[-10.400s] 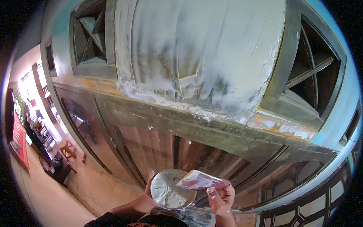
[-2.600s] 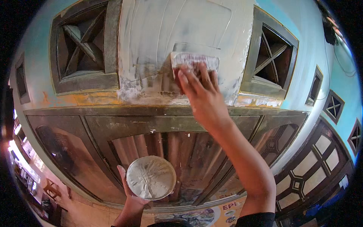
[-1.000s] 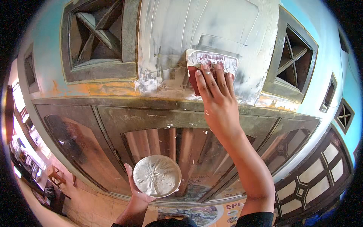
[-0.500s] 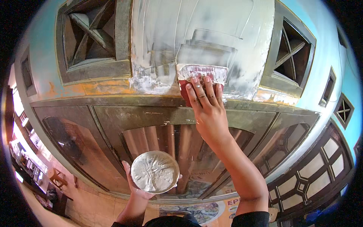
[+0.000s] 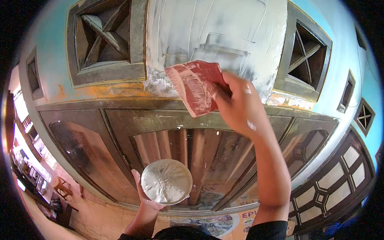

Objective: Applying wall putty to a wall surface using a scraper tool.

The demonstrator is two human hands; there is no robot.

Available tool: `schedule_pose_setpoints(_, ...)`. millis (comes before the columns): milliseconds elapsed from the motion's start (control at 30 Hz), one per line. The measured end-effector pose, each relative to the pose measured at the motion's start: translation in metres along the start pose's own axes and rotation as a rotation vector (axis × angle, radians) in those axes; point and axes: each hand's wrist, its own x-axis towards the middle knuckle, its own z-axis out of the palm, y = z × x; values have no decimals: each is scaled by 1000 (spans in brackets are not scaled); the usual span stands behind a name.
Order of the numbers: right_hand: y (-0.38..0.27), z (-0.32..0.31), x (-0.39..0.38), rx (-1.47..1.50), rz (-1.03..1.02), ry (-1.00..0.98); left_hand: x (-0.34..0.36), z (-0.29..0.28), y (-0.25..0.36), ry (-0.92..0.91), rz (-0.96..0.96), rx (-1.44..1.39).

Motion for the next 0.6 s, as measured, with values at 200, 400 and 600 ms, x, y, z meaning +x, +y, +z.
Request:
schedule_pose_setpoints(200,14,0,45,-181,13,-46,-2,-4,-2,135,115,211)
schedule_pose_setpoints(400,19,-5,51,-400,-6,65,1,8,-2,31,107,280)
schedule_pose_setpoints(600,13,-20,53,-380,137,2,7,-4,-3,-188,10,-373)
